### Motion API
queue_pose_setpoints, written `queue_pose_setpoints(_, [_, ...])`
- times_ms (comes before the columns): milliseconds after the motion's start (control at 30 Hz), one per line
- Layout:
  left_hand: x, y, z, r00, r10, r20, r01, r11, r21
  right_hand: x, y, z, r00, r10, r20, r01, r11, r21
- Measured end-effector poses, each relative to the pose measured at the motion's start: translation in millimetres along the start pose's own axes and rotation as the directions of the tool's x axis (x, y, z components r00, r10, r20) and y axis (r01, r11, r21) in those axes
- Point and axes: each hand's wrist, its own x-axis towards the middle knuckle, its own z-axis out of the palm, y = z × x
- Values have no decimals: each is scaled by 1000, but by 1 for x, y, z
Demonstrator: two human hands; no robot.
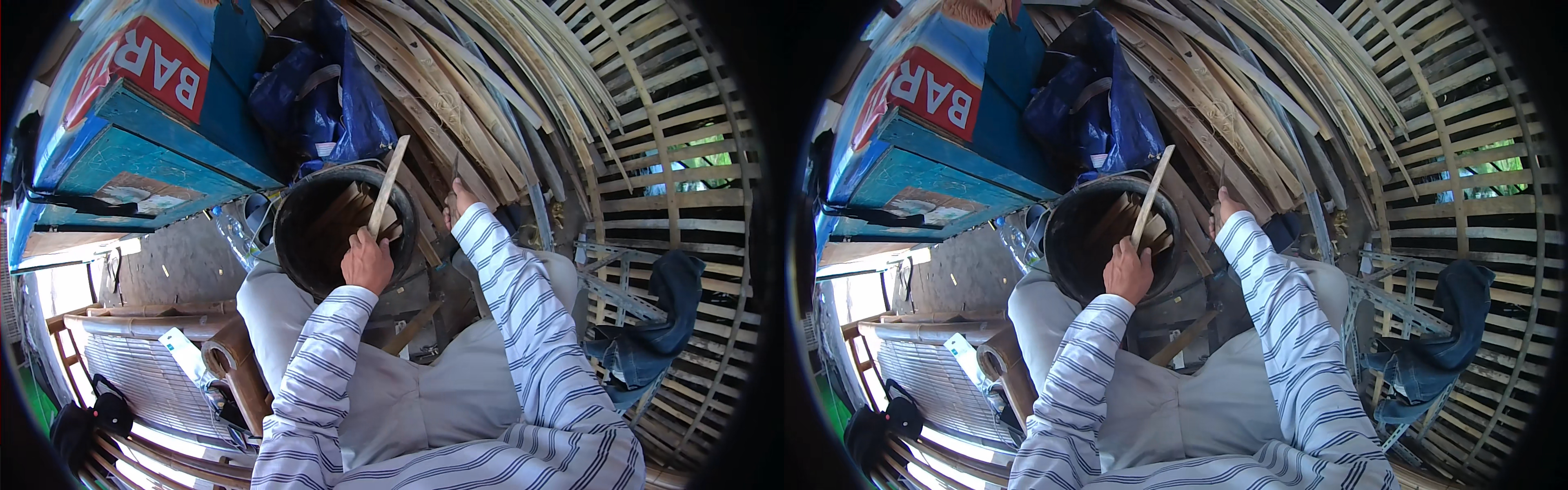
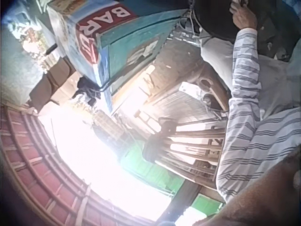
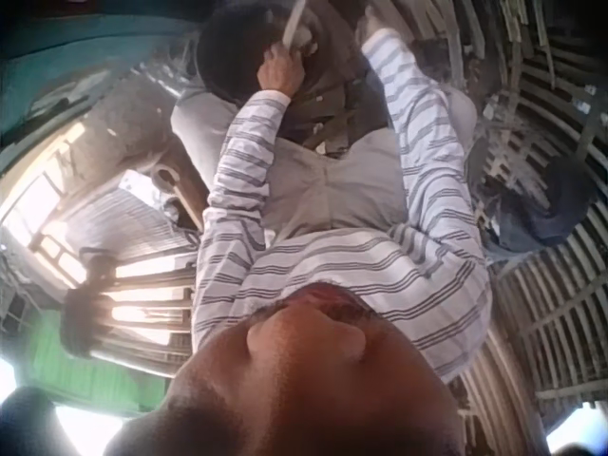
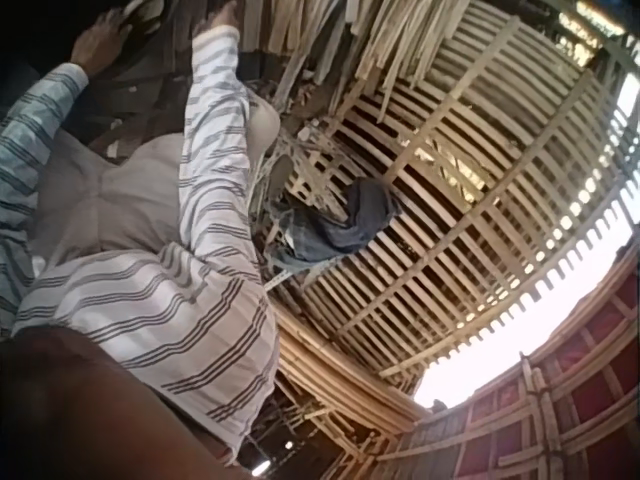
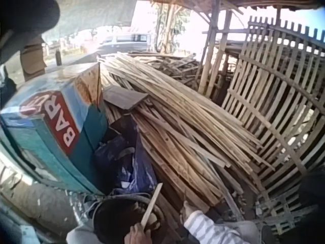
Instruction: The person is using a knife to shave and thin out strips of wood or bamboo for furniture manufacturing.
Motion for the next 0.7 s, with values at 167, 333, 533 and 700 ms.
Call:
queue_pose_setpoints(167, [11, -11, 3, 991, -29, 133, 26, 999, 30, -111, 5, 2, 945, -229, 234, 279, 938, -207])
queue_pose_setpoints(333, [17, -29, 19, 952, -24, 306, 74, 986, -152, -169, 28, -11, 931, -222, 290, 300, 917, -263])
queue_pose_setpoints(533, [15, -21, 10, 915, 54, 399, 166, 852, -497, -143, 38, 1, 964, -103, 247, 138, 982, -127])
queue_pose_setpoints(700, [16, -15, -1, 879, -88, 469, 394, 687, -610, -123, 31, 18, 958, -144, 248, 156, 987, -28])
